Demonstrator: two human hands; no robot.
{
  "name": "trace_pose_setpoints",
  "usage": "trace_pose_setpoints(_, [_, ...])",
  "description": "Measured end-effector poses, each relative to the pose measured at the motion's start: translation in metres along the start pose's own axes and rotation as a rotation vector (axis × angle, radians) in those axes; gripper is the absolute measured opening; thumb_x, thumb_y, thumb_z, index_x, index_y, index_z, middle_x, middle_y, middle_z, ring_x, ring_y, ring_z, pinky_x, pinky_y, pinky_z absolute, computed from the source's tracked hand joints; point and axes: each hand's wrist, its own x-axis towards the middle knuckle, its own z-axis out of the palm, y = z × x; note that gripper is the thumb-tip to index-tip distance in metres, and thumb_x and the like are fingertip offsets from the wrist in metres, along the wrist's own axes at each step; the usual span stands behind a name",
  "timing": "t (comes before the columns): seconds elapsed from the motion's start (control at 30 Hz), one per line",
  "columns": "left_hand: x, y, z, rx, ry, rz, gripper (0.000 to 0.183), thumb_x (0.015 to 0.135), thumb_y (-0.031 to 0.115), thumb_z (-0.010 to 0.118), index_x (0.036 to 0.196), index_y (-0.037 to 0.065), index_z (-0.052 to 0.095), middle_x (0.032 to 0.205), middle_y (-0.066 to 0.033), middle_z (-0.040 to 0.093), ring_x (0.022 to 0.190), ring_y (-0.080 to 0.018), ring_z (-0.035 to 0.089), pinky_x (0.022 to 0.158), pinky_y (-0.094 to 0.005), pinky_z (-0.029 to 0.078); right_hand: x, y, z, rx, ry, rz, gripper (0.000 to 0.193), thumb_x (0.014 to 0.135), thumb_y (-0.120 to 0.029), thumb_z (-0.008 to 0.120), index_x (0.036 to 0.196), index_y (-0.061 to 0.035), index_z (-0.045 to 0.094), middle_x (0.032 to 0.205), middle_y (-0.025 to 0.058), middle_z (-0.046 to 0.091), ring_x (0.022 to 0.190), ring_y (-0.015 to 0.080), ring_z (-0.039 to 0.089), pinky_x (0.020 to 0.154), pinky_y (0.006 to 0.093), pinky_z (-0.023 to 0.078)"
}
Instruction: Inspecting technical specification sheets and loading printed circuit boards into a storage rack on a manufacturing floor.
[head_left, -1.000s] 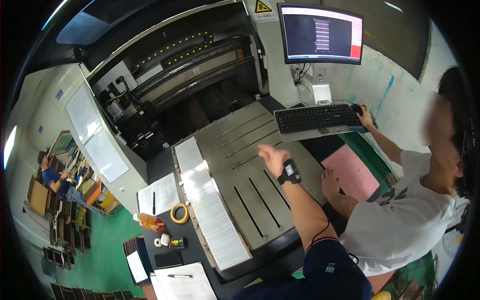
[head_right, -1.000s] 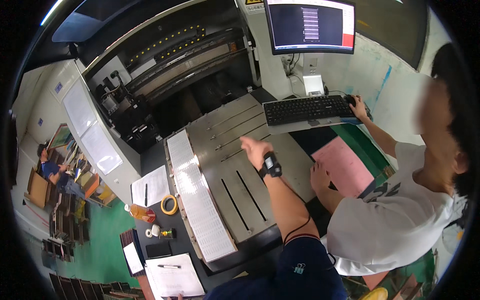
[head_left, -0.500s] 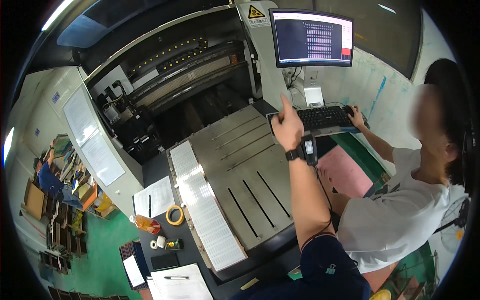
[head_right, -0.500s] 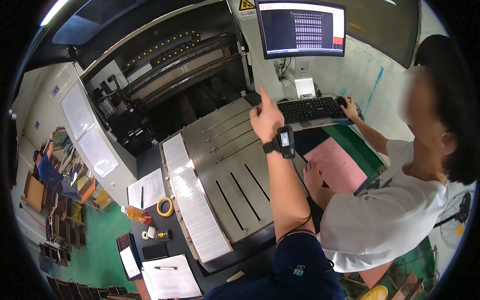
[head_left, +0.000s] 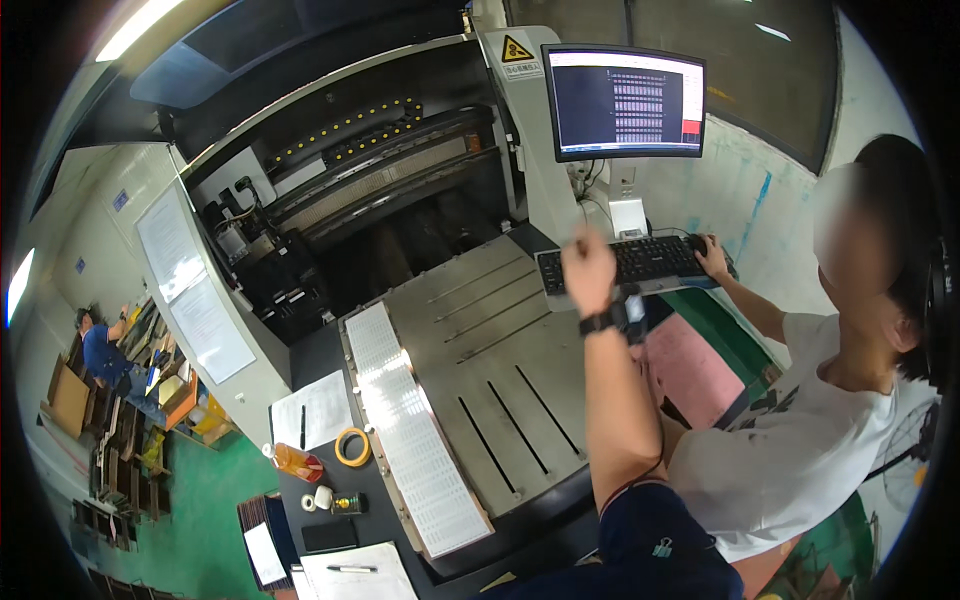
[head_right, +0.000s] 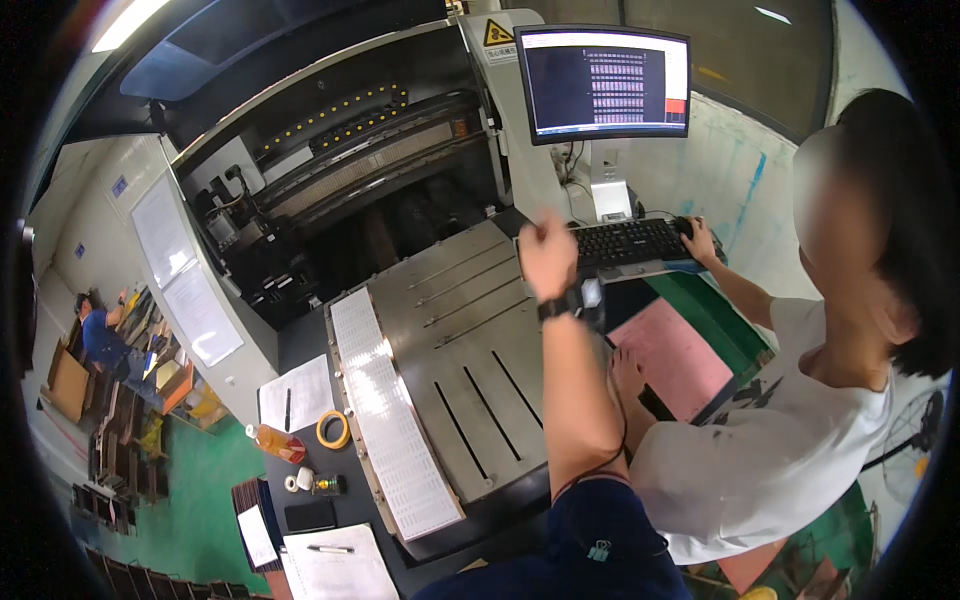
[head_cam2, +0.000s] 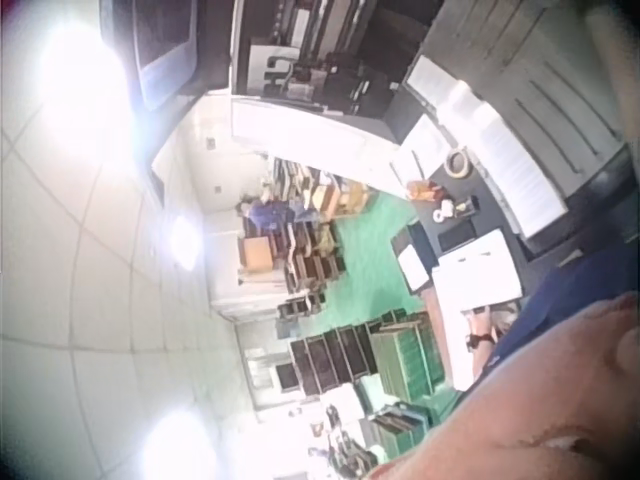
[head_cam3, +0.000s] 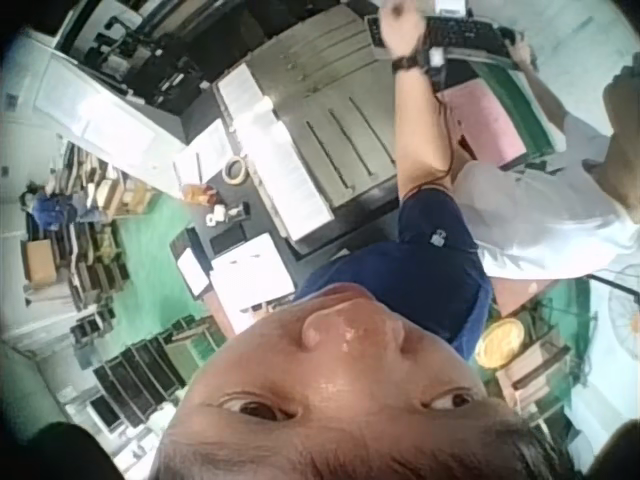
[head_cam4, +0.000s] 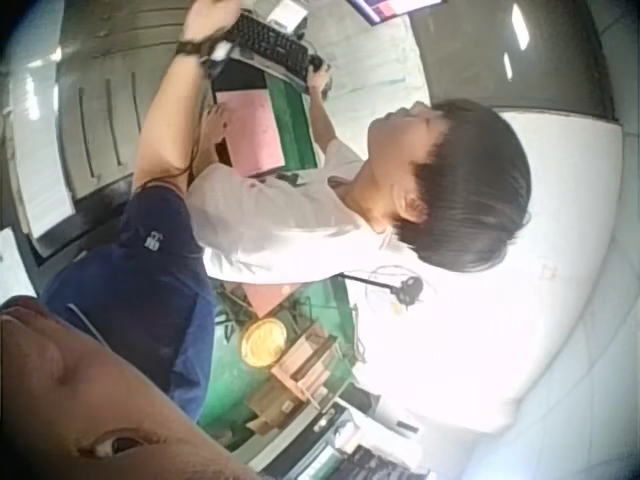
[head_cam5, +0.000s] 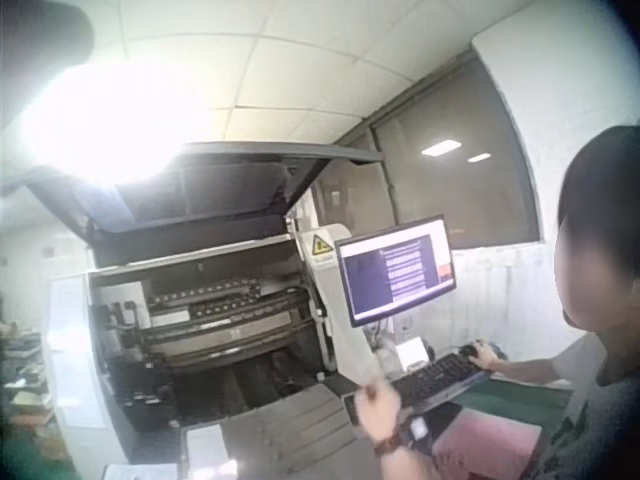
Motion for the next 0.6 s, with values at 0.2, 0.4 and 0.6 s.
trace_pose_setpoints(0.2, [0.002, -0.020, 0.010, 0.091, -0.065, 0.001, 0.058, 0.085, 0.047, 0.051, 0.124, 0.004, 0.047, 0.121, -0.0229, 0.051, 0.108, -0.0363, 0.048, 0.100, -0.0379, 0.031, -0.217, 0.101, 0.004, -0.224, -0.687, 0.271, 0.016, 0.076, -0.017, 0.058, 0.089, -0.0093, 0.064, 0.086, 0.0140, 0.065, 0.082, 0.0322, 0.062, 0.070, 0.0386, 0.049])
trace_pose_setpoints(0.4, [0.016, -0.107, 0.025, 0.317, -0.185, 0.230, 0.059, 0.084, 0.049, 0.050, 0.124, 0.007, 0.048, 0.122, -0.0229, 0.050, 0.111, -0.0349, 0.047, 0.102, -0.0361, 0.028, -0.312, 0.114, 0.002, -0.165, -0.740, 0.078, 0.012, 0.075, -0.015, 0.057, 0.085, -0.0099, 0.061, 0.080, 0.0138, 0.063, 0.075, 0.0331, 0.060, 0.065, 0.0416, 0.048])
trace_pose_setpoints(0.6, [-0.020, 0.022, -0.024, -0.259, 0.064, 0.090, 0.061, 0.079, 0.028, 0.065, 0.123, -0.007, 0.042, 0.124, -0.0271, 0.047, 0.118, -0.0379, 0.043, 0.100, -0.0402, 0.034, -0.281, 0.111, -0.007, -0.266, -0.798, 0.126, 0.014, 0.077, -0.013, 0.055, 0.066, -0.0046, 0.058, 0.070, 0.0128, 0.062, 0.065, 0.0293, 0.060, 0.058, 0.0399, 0.045])
